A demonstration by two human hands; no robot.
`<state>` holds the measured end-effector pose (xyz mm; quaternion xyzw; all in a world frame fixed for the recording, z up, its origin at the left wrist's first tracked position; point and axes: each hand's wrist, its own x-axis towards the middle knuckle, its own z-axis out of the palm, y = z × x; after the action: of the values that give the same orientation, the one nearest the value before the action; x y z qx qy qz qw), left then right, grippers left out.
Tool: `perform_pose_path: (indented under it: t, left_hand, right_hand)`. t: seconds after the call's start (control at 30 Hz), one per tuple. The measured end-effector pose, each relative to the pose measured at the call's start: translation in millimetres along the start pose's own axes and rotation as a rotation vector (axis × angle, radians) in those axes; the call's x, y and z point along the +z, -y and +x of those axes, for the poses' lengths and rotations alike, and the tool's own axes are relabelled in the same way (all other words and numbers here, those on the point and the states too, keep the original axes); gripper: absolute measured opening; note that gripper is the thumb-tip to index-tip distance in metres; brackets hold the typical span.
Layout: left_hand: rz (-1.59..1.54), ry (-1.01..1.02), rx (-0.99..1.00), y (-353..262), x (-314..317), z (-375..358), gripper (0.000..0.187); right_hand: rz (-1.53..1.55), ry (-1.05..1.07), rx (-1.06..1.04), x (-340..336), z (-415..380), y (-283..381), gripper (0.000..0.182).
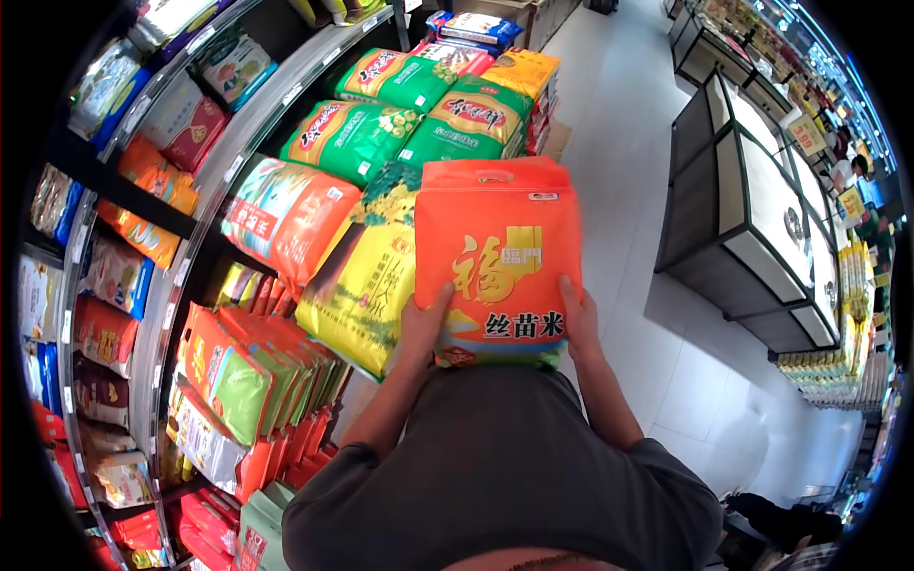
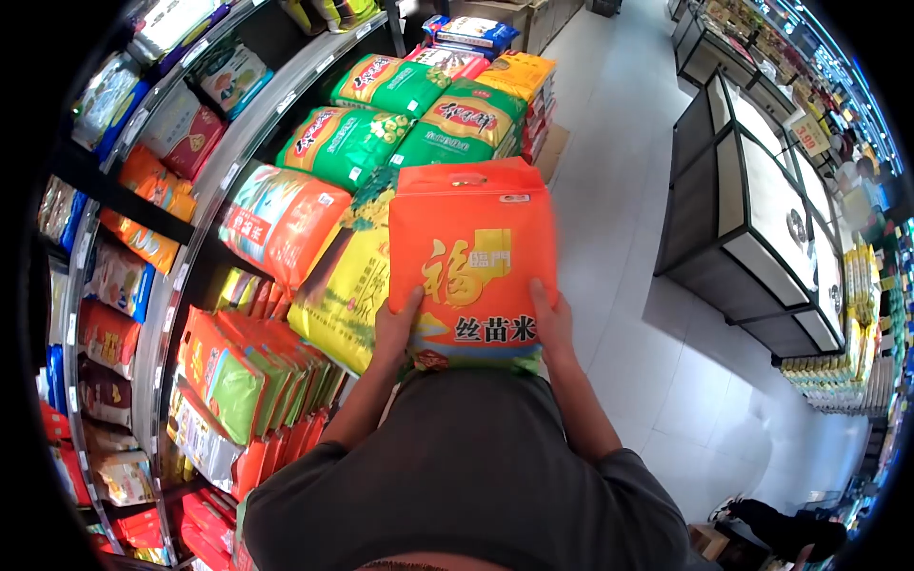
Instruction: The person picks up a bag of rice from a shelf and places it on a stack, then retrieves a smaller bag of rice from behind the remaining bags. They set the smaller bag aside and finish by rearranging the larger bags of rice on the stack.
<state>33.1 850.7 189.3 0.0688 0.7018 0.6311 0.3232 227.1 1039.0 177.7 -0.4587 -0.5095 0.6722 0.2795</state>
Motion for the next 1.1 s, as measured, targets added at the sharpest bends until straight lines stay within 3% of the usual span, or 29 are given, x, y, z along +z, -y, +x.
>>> perform_pose_path:
  t: [0.17,0.4,0.5,0.57,0.73,0.8,0.93,0.97,1.1]
  left_hand:
    - [0.055,0.013,0.043,-14,28,92,0.052]
    - [-0.056,0.123,-0.009,-63,58,165,0.051]
    - [-0.149,0.078,-0.010,-73,66,186,0.049]
    - [-0.339,0.150,-0.024,-74,67,199,0.052]
    - [-0.206,-0.086,-0.066,-57,71,244,0.052]
    - [-0.248,-0.165,0.006,-68,76,254,0.051]
    - [-0.119,-0.343,-0.182,-73,86,291,0.057]
    - [-0.086,-0.397,-0.112,-65,89,304,0.059]
    - [-0.250,-0.537,-0.181,-67,115,341,0.059]
  right_hand:
    - [0.005,-0.002,-0.002,17,76,34,0.058]
    - [0.022,-0.029,0.018,44,140,87,0.055]
    - [0.005,-0.008,0.045,54,171,99,0.054]
    - [-0.032,0.008,0.068,57,193,97,0.054]
    - [-0.121,0.164,0.102,81,264,107,0.053]
    - [-0.141,0.211,0.130,94,298,107,0.053]
    - [-0.138,0.357,0.190,124,369,119,0.052]
    - [-0.149,0.390,0.203,134,386,124,0.052]
    - [-0.186,0.532,0.272,171,445,159,0.051]
